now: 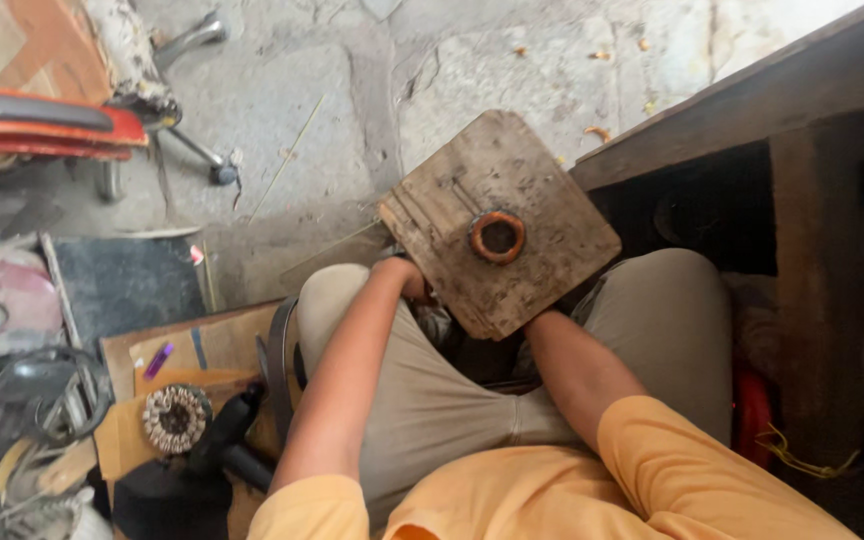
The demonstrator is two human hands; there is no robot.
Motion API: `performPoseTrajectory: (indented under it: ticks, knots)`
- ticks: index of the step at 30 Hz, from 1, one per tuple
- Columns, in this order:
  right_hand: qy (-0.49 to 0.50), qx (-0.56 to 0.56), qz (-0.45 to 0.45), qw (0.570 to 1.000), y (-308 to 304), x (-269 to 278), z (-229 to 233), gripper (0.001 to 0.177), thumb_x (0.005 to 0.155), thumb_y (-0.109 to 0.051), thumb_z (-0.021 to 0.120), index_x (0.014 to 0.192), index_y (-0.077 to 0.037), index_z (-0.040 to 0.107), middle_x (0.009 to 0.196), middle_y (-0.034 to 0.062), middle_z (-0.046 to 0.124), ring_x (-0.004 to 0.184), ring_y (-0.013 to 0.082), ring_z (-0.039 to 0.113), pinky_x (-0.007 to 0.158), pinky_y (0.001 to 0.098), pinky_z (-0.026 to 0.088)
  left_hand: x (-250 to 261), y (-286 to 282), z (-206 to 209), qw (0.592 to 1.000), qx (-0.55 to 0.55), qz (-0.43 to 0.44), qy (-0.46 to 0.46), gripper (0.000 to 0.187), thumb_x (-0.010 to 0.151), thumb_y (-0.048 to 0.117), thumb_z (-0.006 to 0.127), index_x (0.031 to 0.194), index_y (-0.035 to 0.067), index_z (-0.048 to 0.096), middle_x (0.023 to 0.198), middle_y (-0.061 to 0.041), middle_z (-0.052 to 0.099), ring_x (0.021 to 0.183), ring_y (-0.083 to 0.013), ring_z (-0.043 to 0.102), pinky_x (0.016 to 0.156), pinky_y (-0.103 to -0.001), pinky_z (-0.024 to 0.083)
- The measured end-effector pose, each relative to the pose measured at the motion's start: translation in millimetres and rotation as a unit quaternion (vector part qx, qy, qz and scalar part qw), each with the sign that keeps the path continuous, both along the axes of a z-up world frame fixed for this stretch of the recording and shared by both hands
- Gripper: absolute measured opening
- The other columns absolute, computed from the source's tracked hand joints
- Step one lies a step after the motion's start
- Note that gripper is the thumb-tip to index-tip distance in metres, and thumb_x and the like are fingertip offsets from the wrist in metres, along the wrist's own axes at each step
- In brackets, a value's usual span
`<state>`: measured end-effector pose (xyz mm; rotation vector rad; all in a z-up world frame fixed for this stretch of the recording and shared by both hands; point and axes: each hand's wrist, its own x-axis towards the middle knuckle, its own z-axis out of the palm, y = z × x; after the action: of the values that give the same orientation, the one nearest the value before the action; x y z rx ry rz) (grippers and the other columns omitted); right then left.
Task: The person sits on the floor and uses shears to cut and adjust a copper-wound coil on a wooden block. They then unwind a spool of white wire, cut a length, and begin threading it through the coil.
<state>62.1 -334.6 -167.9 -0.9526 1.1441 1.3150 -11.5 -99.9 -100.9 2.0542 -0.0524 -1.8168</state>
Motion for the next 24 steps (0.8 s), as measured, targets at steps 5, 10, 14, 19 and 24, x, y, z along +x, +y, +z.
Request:
performPoseTrajectory:
  ticks: [5,10,14,19,24]
  knots:
    - [0.002,-0.003,-0.007,1.000,-4,-9,5,0.037,0.102,-0.038,0.051,0.127,-0.013,0.064,0.123,0.0040,0.071,0.116,0.0219,0.066,0.103,0.0462,0.052,-14,-1,-31,0.994,0.024,-0.079,0.078,0.056,0.102,0.044,0.046,0.146,0.010,0.051,0.154,-0.009,0.054,0.137,-0.0273,0.053,0.115,-0.039,0.042]
    - [-0.022,-0.005,-0.041,0.999,-11,1,19,0.037,0.103,-0.038,0.051,0.127,-0.013,0.064,0.123,0.0036,0.071,0.117,0.0218,0.066,0.104,0.0465,0.052,-4,-4,-53,0.957,0.024,-0.249,0.144,0.059,0.106,0.037,0.029,0.147,-0.002,0.045,0.159,-0.011,0.049,0.142,-0.0249,0.050,0.119,-0.037,0.036]
    - [-0.041,-0.015,-0.064,0.997,-30,6,33,0.037,0.103,-0.038,0.051,0.127,-0.014,0.063,0.123,0.0032,0.071,0.117,0.0217,0.065,0.104,0.0467,0.052,4,-6,-23,0.945,0.121,-0.299,0.062,0.055,0.106,0.036,0.030,0.151,0.007,0.046,0.160,-0.010,0.047,0.146,-0.0250,0.048,0.120,-0.042,0.037]
    - [-0.066,-0.026,-0.112,0.991,-65,20,45,0.037,0.103,-0.038,0.050,0.127,-0.014,0.063,0.123,0.0028,0.070,0.117,0.0216,0.065,0.105,0.0470,0.053,17,3,60,0.868,0.446,0.131,-0.174,0.056,0.101,0.037,0.050,0.149,0.008,0.050,0.151,-0.016,0.052,0.137,-0.0391,0.047,0.106,-0.064,0.036]
    - [-0.081,-0.041,-0.165,0.982,-90,15,68,0.036,0.104,-0.038,0.050,0.127,-0.014,0.063,0.123,0.0023,0.070,0.118,0.0215,0.065,0.105,0.0473,0.053,-11,55,123,0.769,0.372,0.410,-0.318,0.061,0.104,0.047,0.049,0.140,-0.002,0.053,0.135,-0.023,0.061,0.117,-0.0384,0.062,0.093,-0.050,0.051]
